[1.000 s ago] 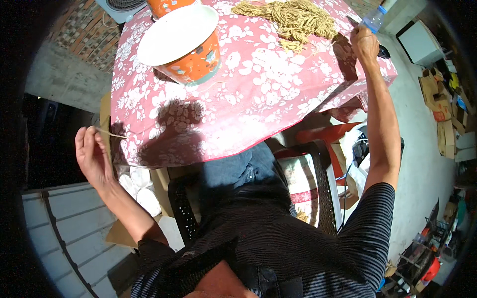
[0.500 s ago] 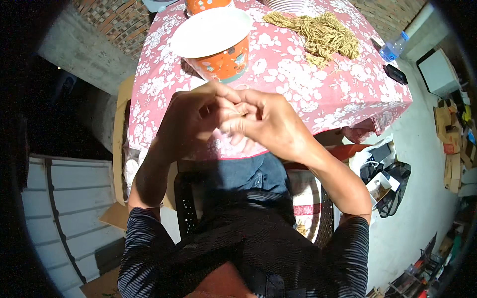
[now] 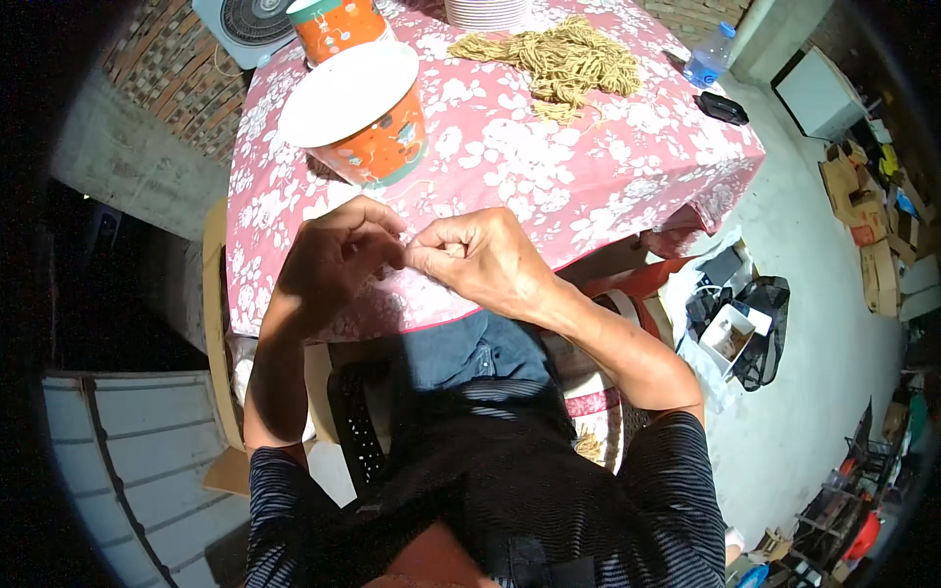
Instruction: The person is manually attaching paper handles to paper bowls at a table.
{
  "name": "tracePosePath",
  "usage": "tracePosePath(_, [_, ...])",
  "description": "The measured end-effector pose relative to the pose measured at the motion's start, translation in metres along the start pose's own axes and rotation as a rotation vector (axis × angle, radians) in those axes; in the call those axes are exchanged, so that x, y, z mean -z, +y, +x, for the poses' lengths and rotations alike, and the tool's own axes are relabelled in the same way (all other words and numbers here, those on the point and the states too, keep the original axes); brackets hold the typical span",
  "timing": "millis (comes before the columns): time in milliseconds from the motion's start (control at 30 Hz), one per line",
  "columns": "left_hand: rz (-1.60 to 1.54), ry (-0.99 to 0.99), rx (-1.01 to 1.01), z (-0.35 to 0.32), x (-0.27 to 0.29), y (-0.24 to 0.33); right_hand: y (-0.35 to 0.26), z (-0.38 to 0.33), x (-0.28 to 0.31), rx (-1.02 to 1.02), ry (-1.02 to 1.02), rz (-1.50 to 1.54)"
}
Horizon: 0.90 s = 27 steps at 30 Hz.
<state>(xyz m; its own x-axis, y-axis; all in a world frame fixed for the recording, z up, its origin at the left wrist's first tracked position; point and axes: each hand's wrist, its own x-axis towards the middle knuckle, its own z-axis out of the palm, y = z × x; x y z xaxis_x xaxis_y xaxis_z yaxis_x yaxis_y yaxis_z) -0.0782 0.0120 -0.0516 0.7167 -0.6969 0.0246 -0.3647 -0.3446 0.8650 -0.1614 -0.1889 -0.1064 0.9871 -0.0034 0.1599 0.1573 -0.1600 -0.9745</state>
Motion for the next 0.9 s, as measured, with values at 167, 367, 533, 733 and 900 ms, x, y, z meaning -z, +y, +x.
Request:
tracePosePath(167, [0.184, 0.187, -0.288, 0.006, 0.019, -0.01, -0.013, 0.003, 0.017, 0.013, 0.152, 0.039])
tracePosePath(367, [0.653, 0.581, -0.603, 0.05, 0.042, -0.012, -0.016, 0.02, 0.025, 0.019, 0.391, 0.013])
tracePosePath(533, [0.748, 0.412, -0.421, 0.064, 0.037, -0.009, -0.01, 0.036, 0.013, 0.106, 0.52, 0.03])
tracePosePath(733, [0.362, 0.338, -0.338, 0.045, 0.039, 0.0, -0.01, 0.04, -0.014, 0.161, 0.603, 0.054])
tracePosePath(900, [0.305, 0.336, -0.281, 0.038, 0.043, 0.005, -0.003, 0.049, -0.028, 0.44, 0.681, -0.07])
